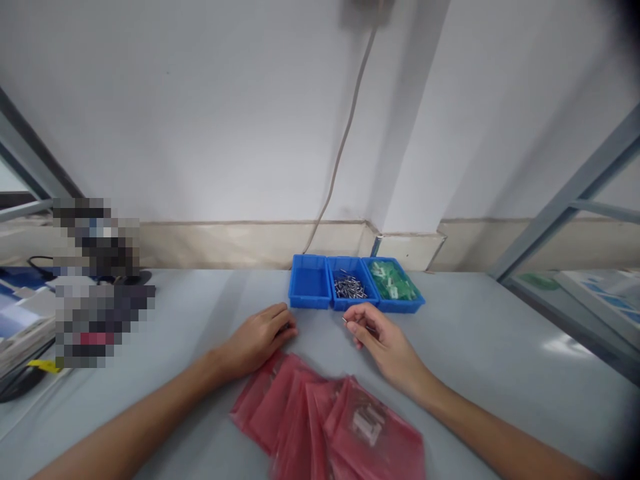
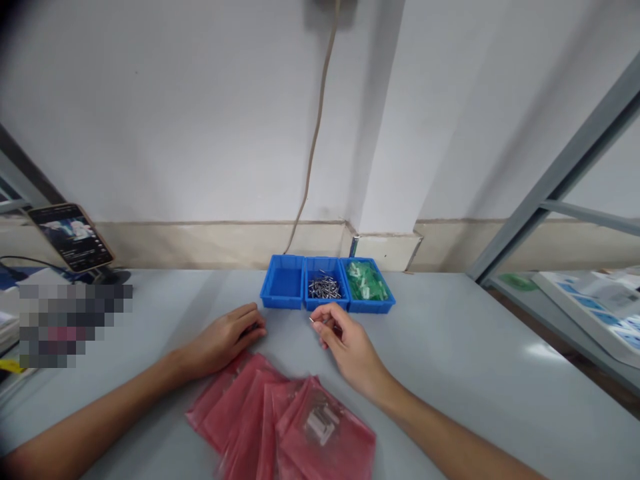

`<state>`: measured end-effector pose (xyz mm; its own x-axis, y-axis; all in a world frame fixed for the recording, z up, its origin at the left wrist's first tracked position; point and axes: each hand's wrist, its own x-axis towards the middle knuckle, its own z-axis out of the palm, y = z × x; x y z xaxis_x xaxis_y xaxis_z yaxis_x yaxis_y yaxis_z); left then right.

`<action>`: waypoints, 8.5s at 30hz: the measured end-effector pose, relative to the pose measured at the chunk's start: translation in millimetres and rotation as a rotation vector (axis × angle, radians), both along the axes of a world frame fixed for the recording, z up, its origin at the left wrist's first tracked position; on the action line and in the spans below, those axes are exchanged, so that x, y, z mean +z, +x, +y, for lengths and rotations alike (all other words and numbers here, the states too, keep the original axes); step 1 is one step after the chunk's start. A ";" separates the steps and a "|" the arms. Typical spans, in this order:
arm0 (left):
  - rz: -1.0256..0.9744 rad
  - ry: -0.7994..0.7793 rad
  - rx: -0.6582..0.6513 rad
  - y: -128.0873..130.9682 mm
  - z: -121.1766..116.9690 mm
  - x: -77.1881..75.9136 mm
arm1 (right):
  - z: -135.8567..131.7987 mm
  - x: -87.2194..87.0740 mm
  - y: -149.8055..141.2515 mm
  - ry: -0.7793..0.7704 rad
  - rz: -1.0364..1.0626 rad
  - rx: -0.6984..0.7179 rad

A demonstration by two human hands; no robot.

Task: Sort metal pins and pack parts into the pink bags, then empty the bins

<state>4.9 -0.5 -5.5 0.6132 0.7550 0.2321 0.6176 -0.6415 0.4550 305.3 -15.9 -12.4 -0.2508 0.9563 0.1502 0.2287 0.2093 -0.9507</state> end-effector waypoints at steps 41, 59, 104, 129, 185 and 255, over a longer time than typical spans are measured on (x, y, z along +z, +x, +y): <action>-0.058 -0.072 0.141 -2.4 0.3 -4.4 | -1.0 1.6 1.0 0.015 -0.060 -0.004; -0.126 -0.071 0.159 -3.1 -1.6 -3.1 | -1.4 1.4 0.5 0.010 -0.057 0.005; -0.108 0.186 0.011 -2.4 4.5 -7.5 | -1.7 1.9 1.1 0.027 -0.100 -0.009; -0.208 0.079 0.101 -3.8 4.0 -12.8 | 0.4 2.3 2.9 -0.035 0.003 -0.016; -0.260 -0.090 0.243 -3.1 11.5 -12.5 | -4.9 4.6 0.2 0.038 -0.017 -0.042; -0.223 -0.173 0.266 -2.4 11.3 -10.8 | -12.5 10.7 -1.7 0.208 -0.077 -0.081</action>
